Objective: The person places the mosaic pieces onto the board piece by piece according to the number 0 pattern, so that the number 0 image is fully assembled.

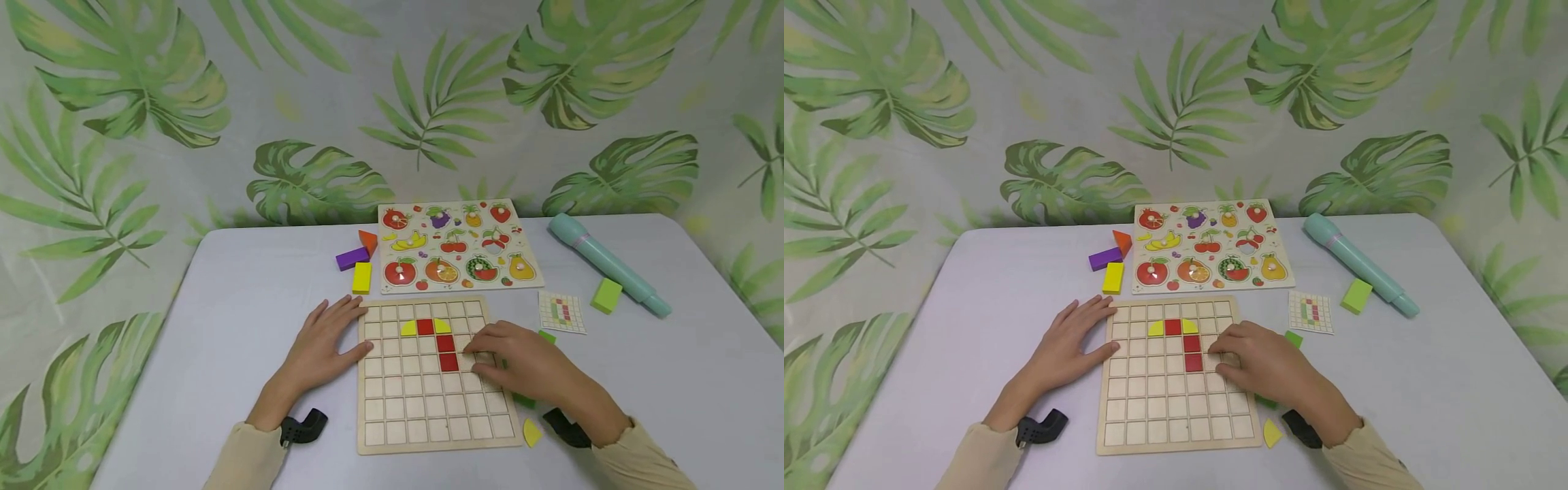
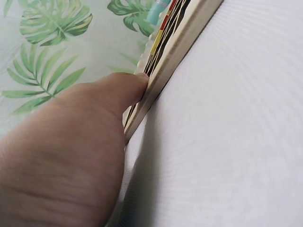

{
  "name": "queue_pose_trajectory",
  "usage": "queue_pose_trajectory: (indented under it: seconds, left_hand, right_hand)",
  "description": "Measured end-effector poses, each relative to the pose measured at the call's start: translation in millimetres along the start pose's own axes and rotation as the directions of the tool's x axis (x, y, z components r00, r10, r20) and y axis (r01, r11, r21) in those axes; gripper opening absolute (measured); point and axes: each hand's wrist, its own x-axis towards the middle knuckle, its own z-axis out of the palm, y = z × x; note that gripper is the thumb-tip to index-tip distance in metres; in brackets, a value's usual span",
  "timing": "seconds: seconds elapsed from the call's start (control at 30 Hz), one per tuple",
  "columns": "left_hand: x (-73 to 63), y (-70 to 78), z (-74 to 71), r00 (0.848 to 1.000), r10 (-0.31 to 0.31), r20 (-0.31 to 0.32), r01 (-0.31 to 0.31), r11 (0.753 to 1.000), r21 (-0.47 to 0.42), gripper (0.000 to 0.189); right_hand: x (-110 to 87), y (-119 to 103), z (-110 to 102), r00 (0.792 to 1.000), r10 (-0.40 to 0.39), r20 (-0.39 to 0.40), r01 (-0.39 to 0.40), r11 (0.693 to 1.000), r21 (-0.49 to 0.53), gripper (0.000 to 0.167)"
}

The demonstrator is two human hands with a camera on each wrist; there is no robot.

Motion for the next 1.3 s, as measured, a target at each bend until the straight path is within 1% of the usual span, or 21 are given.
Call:
queue_pose_trajectory:
  seconds: [0.37,0.5,0.7,1.07,1.3]
  left_hand:
    - [0.3,1.0,-0.5,1.000,-0.002,-0.003,0.002,1.000,0.001,0.064]
    - [0.0,1.9,-1.0,1.000,-0.004,-0.002,0.004,1.000,-0.003,0.064]
    - [0.0,2.2,-0.7,1.000,-0.012,0.001,0.012,1.000,-0.007,0.065]
    - [0.5,1.6,-0.6,1.000,-0.005,0.001,0.005,1.000,-0.008,0.065]
    - [0.4,1.6,-0.1,1.000,-0.001,-0.003,0.001,1.000,0.003,0.064]
  right_hand:
    - [-22.7,21,-9,0.998,0.043,-0.050,-0.044,0.999,-0.013,0.024]
    - [-29.7,26,-11,0.997,0.048,-0.054,-0.050,0.998,-0.026,0.024]
    - [-39.4,33,-11,0.996,0.070,-0.050,-0.070,0.997,-0.014,0.023]
    - [-57.7,48,-13,0.993,0.102,-0.053,-0.106,0.992,-0.063,0.030]
    - [-64.3,54,-10,0.994,0.077,-0.074,-0.082,0.995,-0.059,0.031]
